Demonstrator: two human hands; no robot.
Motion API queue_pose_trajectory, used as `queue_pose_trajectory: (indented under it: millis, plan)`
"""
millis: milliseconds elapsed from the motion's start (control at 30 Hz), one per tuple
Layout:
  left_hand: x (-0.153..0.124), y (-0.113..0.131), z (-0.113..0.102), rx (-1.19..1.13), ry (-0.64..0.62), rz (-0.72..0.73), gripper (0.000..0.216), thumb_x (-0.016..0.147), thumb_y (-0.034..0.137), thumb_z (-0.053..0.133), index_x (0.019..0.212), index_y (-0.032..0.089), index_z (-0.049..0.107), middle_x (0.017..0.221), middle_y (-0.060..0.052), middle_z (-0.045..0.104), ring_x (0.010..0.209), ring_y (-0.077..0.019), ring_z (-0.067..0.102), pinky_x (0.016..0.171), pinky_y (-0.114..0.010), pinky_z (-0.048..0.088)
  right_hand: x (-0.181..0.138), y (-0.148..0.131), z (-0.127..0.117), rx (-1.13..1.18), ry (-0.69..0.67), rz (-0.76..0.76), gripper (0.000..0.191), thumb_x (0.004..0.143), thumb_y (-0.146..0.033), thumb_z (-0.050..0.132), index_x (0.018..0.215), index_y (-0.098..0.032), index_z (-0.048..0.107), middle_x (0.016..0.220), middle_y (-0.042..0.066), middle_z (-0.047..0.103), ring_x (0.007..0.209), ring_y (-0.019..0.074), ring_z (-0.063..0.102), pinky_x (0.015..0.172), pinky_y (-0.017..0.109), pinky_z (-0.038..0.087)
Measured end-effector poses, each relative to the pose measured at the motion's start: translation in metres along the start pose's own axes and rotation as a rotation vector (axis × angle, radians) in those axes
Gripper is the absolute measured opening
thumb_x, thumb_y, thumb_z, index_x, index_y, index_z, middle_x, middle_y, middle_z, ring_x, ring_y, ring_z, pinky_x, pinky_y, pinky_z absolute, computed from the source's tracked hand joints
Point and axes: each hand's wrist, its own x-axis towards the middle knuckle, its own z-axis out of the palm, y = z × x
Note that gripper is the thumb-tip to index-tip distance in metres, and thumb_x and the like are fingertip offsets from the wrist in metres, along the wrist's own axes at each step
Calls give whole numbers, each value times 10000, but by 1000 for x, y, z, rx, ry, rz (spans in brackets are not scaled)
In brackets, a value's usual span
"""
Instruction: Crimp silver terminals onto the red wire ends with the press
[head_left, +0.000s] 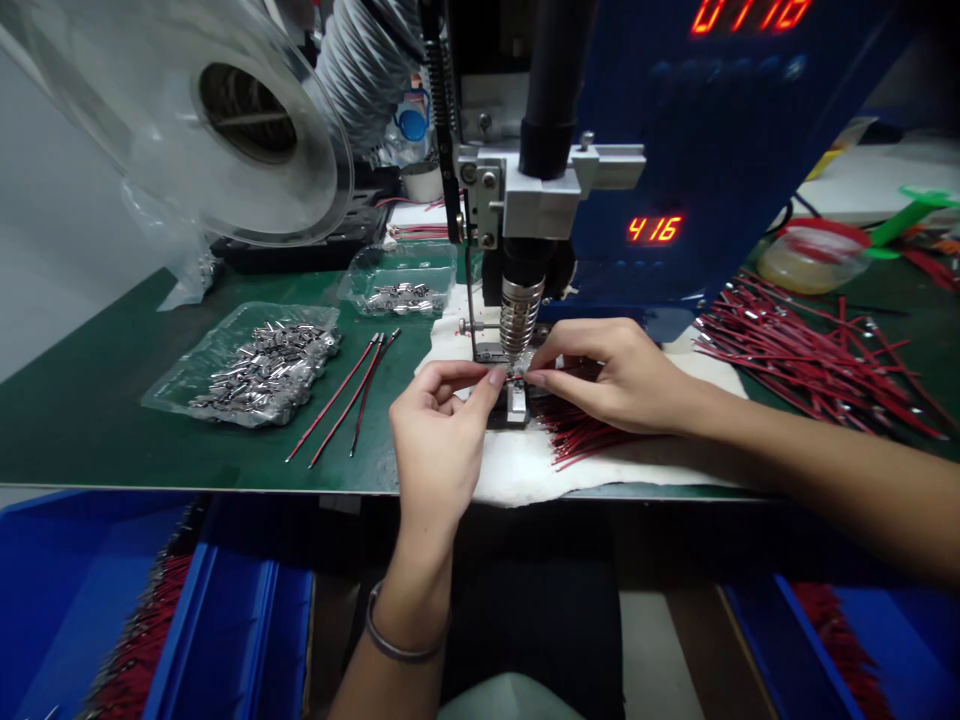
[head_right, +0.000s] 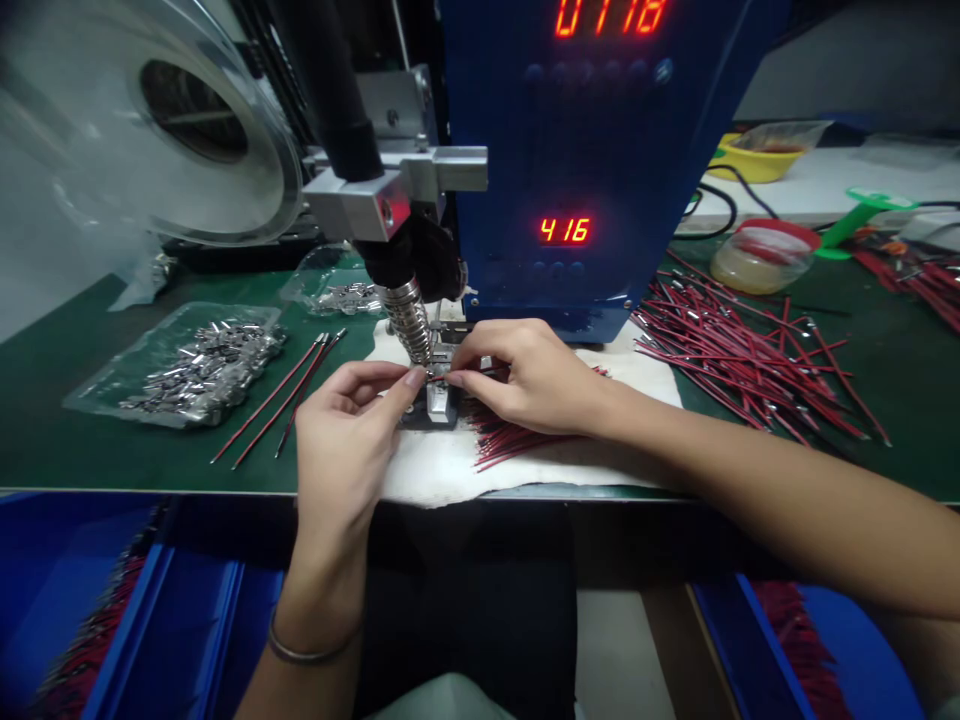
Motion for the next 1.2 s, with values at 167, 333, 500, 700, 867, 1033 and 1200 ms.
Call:
queue_pose_trajectory:
  millis: [167,333,500,700,867,1033,1200]
  plan:
    - [1,-1,1,3,-1,-3,230,712,309,805,812,132,697,763,-57,714,582,-89,577,507,-175,397,-1,-1,1,-17,16,-5,115,867,-220,637,848,-125,700,800,47,675,698,115,587,656,225,436]
    - [1,-1,1,16,14,11,218,703,311,810,758,135,695,694,-38,695,540,-75,536,491,-172,372,-1,0,2,-32,56,-32,109,860,-214,648,836,-122,703,800,60,663,732,137,600,692,247,448]
    - [0,-1,0,7,15,-1,214,701,314,811,748,138,699,691,-36,688,554,-84,541,497,-177,375,-2,-1,3,-33,67,-38,127,866,-216,642,828,-111,705,775,54,653,696,120,577,657,237,438]
    - [0,-1,0,25,21,11,196,706,307,801,733,135,711,665,-27,666,479,-57,436,429,-179,287,-3,-2,5,-35,111,-8,119,861,-217,644,820,-116,693,771,39,640,673,104,559,614,224,414]
    - [-1,0,0,13,27,-29,197,697,316,805,735,147,711,553,25,552,423,-35,303,388,-183,211,-2,-5,6,-18,125,45,118,844,-221,660,783,-121,676,741,24,631,628,92,539,576,218,398]
    - [-1,0,0,4,22,-31,198,704,317,803,732,148,705,550,29,532,432,-35,299,391,-181,213,-3,-12,7,7,131,131,92,825,-199,672,768,-127,680,740,19,638,642,93,561,579,211,407]
    - [-1,-2,0,-15,13,-31,197,710,320,800,736,151,702,588,20,567,431,-32,294,393,-183,213,-4,-14,7,23,125,180,79,813,-191,677,757,-135,684,729,10,637,617,88,546,558,215,394]
